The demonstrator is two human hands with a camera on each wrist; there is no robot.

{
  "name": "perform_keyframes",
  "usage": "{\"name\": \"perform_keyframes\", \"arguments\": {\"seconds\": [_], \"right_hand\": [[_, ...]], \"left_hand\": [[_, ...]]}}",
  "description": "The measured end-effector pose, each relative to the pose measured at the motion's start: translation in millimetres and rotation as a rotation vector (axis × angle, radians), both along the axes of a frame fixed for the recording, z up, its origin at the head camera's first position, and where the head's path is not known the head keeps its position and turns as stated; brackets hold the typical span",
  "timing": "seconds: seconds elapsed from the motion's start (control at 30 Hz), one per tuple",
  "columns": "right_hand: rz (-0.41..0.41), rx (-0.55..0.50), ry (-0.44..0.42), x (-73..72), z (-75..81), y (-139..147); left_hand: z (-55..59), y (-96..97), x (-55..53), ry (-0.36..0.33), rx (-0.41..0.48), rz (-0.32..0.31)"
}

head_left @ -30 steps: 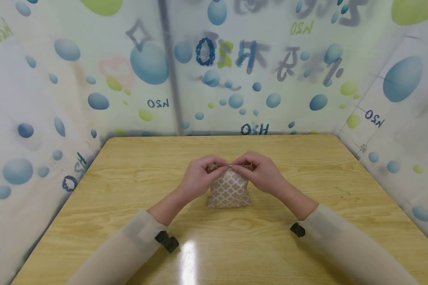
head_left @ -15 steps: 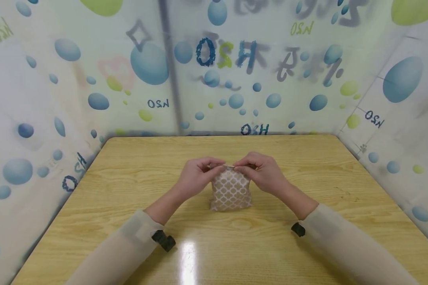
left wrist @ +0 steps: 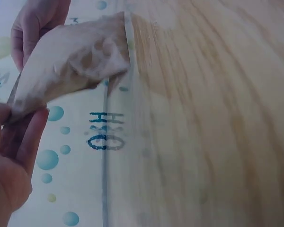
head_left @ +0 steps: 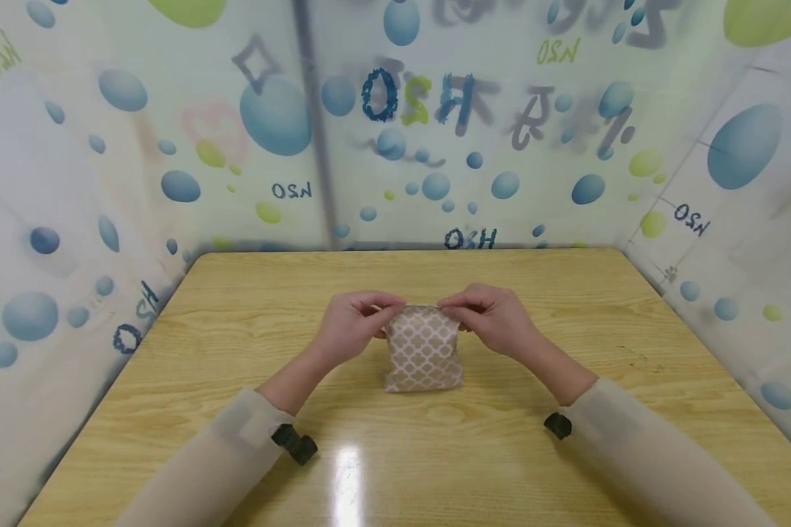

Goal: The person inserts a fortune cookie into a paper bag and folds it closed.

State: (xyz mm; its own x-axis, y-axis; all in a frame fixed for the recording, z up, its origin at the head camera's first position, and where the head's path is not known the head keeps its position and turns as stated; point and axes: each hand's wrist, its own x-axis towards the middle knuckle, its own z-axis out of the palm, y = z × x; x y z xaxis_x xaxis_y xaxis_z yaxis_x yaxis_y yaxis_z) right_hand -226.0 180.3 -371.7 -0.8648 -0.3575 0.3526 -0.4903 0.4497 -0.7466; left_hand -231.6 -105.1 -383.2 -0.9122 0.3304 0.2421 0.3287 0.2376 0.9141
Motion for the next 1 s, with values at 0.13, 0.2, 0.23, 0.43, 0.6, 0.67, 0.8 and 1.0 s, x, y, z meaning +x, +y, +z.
{"name": "perform_keyframes", "arguments": {"seconds": [0.13,0.2,0.23,0.43,0.6,0.67,0.8,1.0], "right_hand": [[-0.003,-0.002,0.005,-1.2,-0.2,1.1],[0.001,-0.003,-0.054,-2.9,-0.4,3.0],[0.0,-0.005,-0.09,-3.6,-0.5,4.1],[-0.023,0.01,-0.186,-7.3,-1.2,12.0],[-0.028,0.022,-0.157,-9.3,-0.3,12.5],[-0.03,0.016,-0.174,-10.7,-0.3,12.6],[-0.018,-0.011,-0.249,-13.6,-1.3,14.3],[-0.023,0.03,-0.254,-15.5,-1.8,14.3]], "left_hand": [[-0.2,-3.5,-1.2,-0.034,0.02,-0.008],[0.0,-4.9,-2.0,-0.026,0.021,0.004],[0.2,-5.1,-2.2,-0.021,0.02,0.012],[0.5,-6.7,-5.3,-0.039,0.038,0.028],[0.7,-10.4,-8.4,-0.094,0.029,0.028],[0.9,-12.0,-8.9,-0.107,0.018,0.036],[0.6,-13.6,-9.8,-0.1,0.009,0.047],[-1.7,-12.6,-13.5,-0.077,-0.022,0.052]]}}
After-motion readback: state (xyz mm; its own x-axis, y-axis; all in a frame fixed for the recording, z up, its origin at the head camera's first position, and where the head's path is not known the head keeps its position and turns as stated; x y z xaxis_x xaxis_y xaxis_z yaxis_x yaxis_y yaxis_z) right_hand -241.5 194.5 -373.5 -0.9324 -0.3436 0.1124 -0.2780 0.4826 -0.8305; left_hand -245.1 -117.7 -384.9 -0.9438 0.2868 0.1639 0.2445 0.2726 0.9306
